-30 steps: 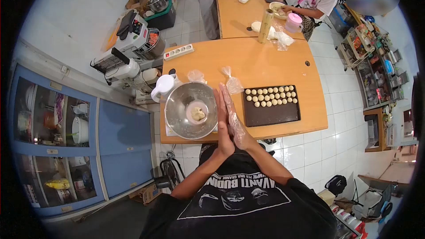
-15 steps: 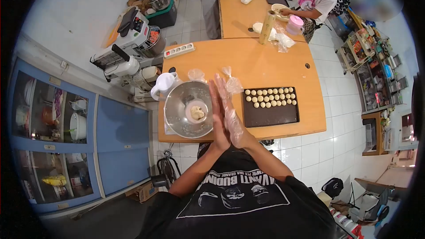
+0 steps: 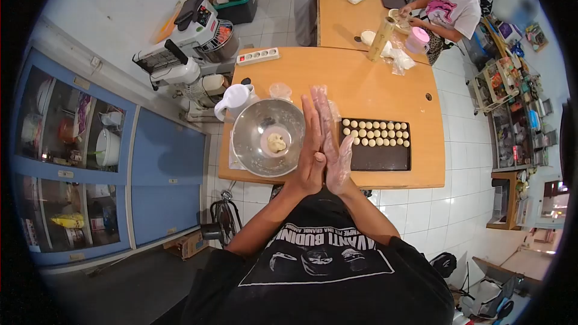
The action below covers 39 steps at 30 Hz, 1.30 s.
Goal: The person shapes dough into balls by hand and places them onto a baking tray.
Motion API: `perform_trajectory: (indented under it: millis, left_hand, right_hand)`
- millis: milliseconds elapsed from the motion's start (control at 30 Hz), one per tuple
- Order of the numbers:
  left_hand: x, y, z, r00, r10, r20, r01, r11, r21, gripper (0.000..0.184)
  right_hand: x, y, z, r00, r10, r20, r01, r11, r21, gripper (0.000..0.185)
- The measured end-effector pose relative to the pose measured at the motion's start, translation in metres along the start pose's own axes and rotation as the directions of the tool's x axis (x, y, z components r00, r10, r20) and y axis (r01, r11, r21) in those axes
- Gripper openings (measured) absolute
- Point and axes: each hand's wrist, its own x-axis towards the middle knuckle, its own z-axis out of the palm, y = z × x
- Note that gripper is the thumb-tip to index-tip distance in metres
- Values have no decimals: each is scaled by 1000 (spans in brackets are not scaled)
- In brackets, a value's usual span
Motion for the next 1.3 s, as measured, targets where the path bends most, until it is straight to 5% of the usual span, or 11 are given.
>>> perform_trajectory:
  millis: [100,267,367,500,567,700,767,800,900,1067,1300]
  left_hand:
    - [5,7,3,998,-24,-62,12,984,-179,86]
    - [11,-3,-14,880,-449,-156,218,672,-708,64]
    - [-8,-36,-5,954,-203,-222,49,832,-553,70]
    - [-12,-46,-19,957,-263,-124,198,902,-384,66]
    - [3,-29,-16,937,-342,65,271,599,-754,65]
    - [3,-16,-23,809,-578,107,327,291,-899,63]
    - [5,-16,-25,593,-805,19,290,191,-938,68]
    - [6,-16,-26,766,-637,88,335,279,-900,76]
    - [4,-15,-26,817,-570,87,353,377,-856,77]
    - [2,-23,-24,790,-612,34,461,557,-691,84]
    - [4,-14,-31,804,-594,15,458,603,-653,86]
  right_hand:
    - [4,10,6,998,-59,19,62,959,-275,84]
    - [-8,20,11,980,-107,166,187,777,-601,83]
    - [-5,15,7,976,-88,202,185,823,-536,88]
    - [7,14,2,985,-84,152,154,827,-541,85]
    - [10,10,1,978,-148,146,206,782,-589,82]
    - [9,-5,-22,965,-236,112,252,733,-632,66]
    - [2,-13,-38,988,-142,66,155,840,-519,46]
    - [5,-19,-41,973,-219,73,223,810,-543,45]
    - [-10,-14,-54,988,-66,141,134,824,-550,41]
    - [-18,-6,-53,980,67,187,49,831,-554,33]
    - [-18,22,-53,993,-61,98,105,834,-542,25]
